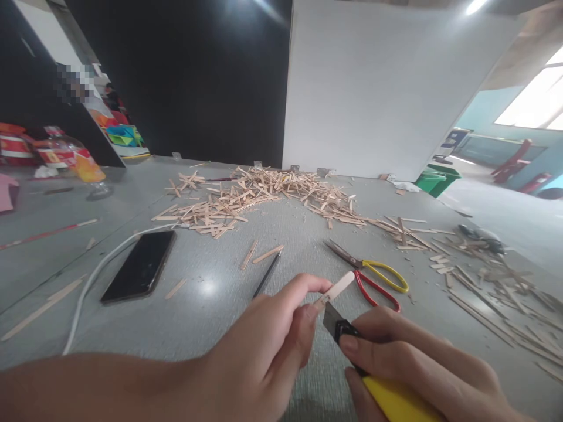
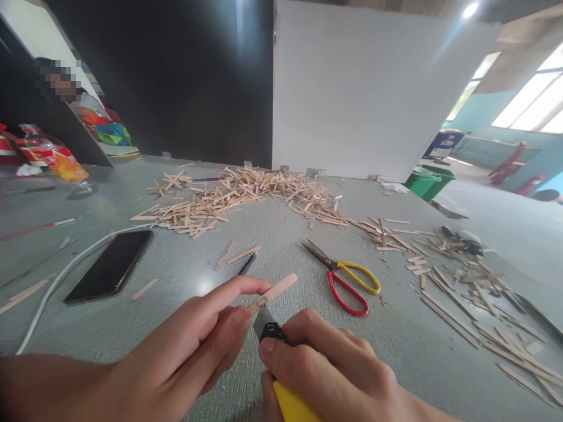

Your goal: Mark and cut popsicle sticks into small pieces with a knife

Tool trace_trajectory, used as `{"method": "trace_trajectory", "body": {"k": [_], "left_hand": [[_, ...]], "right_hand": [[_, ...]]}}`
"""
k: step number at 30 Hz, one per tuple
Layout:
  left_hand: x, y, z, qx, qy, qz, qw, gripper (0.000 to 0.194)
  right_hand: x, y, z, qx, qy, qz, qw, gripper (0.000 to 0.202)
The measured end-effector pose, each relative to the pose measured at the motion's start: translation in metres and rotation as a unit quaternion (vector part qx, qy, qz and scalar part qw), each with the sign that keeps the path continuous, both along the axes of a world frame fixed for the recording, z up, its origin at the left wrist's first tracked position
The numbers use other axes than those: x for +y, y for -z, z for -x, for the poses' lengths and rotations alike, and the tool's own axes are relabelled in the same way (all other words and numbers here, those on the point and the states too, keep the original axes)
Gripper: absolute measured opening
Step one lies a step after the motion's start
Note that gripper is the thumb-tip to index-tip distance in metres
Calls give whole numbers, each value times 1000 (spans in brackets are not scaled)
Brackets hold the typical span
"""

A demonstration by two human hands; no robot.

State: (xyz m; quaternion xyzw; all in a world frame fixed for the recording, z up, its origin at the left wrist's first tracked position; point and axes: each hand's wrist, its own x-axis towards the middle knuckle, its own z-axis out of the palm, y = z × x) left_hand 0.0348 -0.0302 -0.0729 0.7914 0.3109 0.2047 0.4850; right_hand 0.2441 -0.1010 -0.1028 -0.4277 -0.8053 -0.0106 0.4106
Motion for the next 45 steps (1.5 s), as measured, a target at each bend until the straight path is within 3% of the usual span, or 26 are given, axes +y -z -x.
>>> {"method": "trace_trajectory", "body": {"k": [3, 8, 12, 15, 19, 22, 24, 27, 30, 33, 38, 42, 45], "left_hand": [[0, 1, -1, -15, 7, 14, 1000, 42], [-1, 1, -1, -34, 25, 64, 997, 45], [-2, 0, 0, -49, 25, 111, 992, 48], [-4, 1, 1, -67, 16, 189, 980, 49], [-7, 6, -1, -128, 25, 352, 927, 52], [-6, 5, -5, -183, 43, 416, 890, 46], [-6, 4, -7, -197, 51, 437, 876, 39], [-6, 2, -8, -201, 52, 457, 865, 30], [-6, 2, -9, -194, 42, 457, 867, 19], [-5, 5, -11, -175, 31, 434, 883, 17], [-1, 11, -12, -121, 20, 335, 934, 28], [1, 15, -11, -63, 28, 252, 965, 34], [3, 15, -12, -40, 5, 97, 994, 26]], "right_hand": [[1, 1, 1, -12, 6, -30, 999, 14], [1, -1, 0, -6, -3, -2, 1000, 22], [3, -1, -6, -83, -11, -56, 995, 25], [10, 4, -9, -131, -29, -134, 982, 22], [17, 15, -11, -128, -49, -187, 973, 21], [16, 18, -11, -72, -57, -146, 985, 30], [14, 17, -10, -4, -81, -69, 994, 35], [13, 14, -5, 125, -140, 19, 982, 36], [13, 16, -1, 290, -131, 33, 947, 33], [14, 14, -2, 367, -76, 75, 924, 29], [20, 1, 0, 317, 53, 117, 940, 16], [25, 1, 4, 282, 51, 169, 943, 10], [25, 5, 4, 266, 44, 171, 948, 11]]}}
